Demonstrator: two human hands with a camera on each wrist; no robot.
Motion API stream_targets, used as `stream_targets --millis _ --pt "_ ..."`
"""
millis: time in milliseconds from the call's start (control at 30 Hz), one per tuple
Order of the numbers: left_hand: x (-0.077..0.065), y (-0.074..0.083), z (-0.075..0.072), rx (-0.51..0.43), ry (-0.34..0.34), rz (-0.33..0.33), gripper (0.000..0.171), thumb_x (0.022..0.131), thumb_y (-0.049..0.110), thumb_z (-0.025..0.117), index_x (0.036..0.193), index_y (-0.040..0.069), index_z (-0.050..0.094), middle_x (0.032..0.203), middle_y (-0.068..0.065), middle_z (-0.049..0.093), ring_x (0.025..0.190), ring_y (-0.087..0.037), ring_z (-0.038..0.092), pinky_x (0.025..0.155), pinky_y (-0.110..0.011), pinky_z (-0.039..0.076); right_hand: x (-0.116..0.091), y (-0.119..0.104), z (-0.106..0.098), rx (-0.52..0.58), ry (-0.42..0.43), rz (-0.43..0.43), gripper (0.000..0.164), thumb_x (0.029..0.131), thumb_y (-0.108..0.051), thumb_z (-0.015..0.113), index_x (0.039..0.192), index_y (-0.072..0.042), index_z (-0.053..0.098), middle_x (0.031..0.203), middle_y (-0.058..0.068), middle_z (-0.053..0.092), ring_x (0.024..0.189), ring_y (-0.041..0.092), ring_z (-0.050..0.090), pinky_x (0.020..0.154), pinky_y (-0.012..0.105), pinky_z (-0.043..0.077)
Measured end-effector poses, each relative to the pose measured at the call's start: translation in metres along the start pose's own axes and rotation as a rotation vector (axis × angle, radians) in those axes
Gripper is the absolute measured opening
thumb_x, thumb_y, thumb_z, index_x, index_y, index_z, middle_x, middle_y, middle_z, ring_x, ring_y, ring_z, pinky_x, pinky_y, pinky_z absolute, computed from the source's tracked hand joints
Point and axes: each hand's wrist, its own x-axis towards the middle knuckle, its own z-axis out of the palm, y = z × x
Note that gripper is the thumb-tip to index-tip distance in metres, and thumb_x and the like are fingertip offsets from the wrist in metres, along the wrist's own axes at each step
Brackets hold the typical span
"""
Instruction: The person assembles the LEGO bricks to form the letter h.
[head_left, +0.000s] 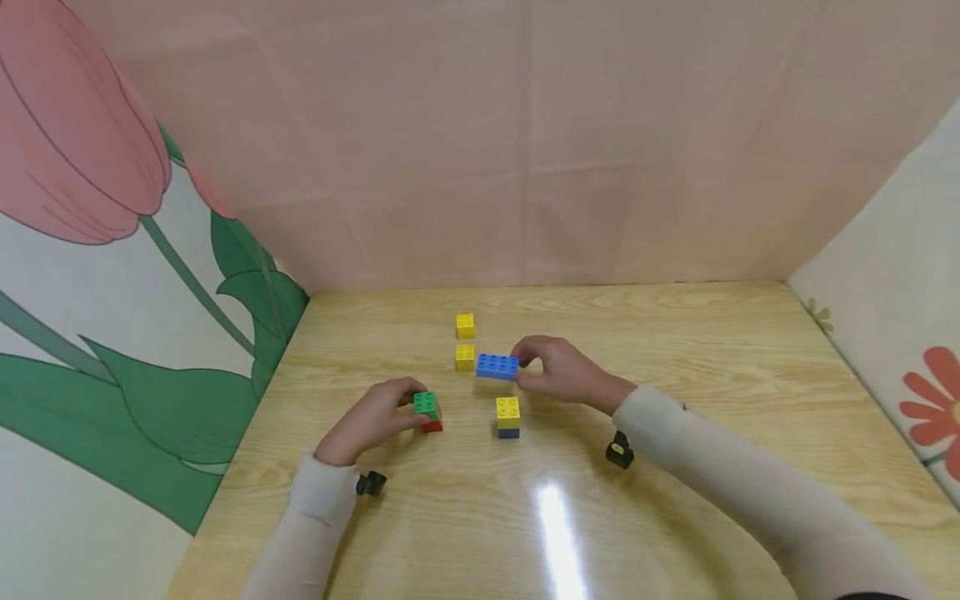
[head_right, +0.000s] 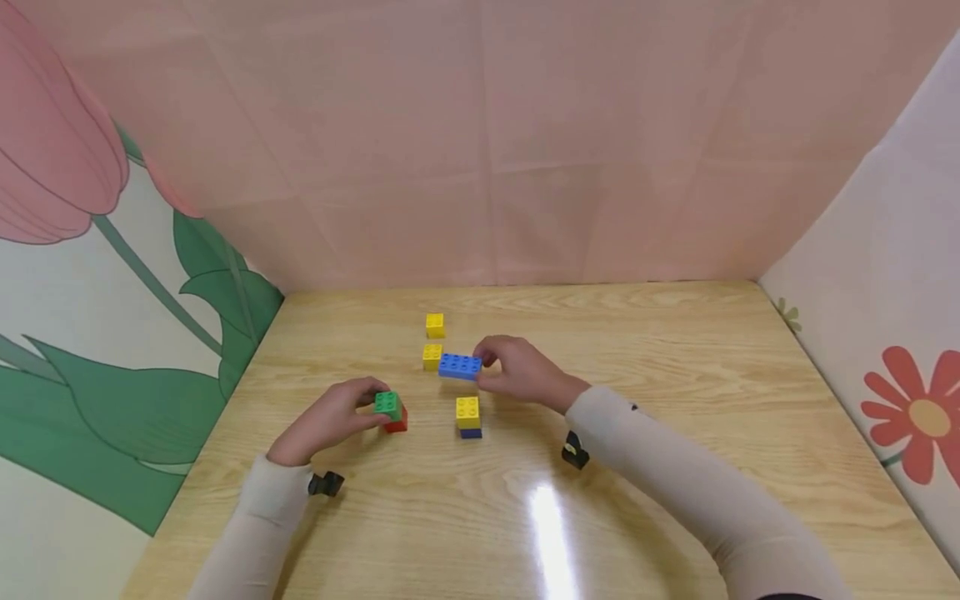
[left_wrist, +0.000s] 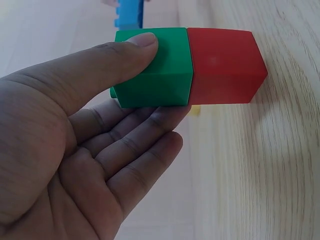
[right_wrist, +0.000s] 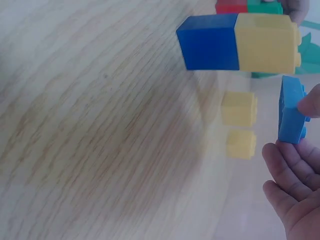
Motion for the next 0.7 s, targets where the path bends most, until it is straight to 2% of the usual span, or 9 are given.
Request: stream_targets --millis 200,467,700 --pt "0.001 0.001 0.003 -0.017 -0.003 -0.005 0.033 0.086 0.026 0.077 0.114 0.018 0.063 0.107 0.007 0.065 0.105 -0.017 0.062 0.086 -0.036 0.052 -0.003 -0.008 0.000 0.022 0.009 -0.032 0.033 0.087 -0.030 0.071 0.114 -0.011 0.064 0.106 -0.003 0.065 0.098 0.023 0.064 0.084 0.038 0.053" --pt "0.005 0.006 0.004 -0.025 -0.001 -0.012 0.030 0.086 0.024 0.077 0.112 0.018 0.064 0.107 0.008 0.065 0.108 -0.017 0.062 0.089 -0.037 0.052 -0.005 -0.015 -0.001 0.043 0.029 -0.050 0.033 0.088 -0.030 0.072 0.114 -0.011 0.065 0.105 -0.002 0.065 0.098 0.025 0.064 0.084 0.044 0.053" --pt "0.009 0.011 0.006 -0.006 -0.013 -0.033 0.032 0.086 0.023 0.076 0.115 0.016 0.064 0.110 0.005 0.065 0.110 -0.019 0.061 0.091 -0.039 0.051 -0.008 -0.018 -0.003 0.036 0.041 -0.071 0.034 0.088 -0.032 0.071 0.115 -0.011 0.065 0.106 -0.002 0.065 0.098 0.024 0.064 0.084 0.044 0.053"
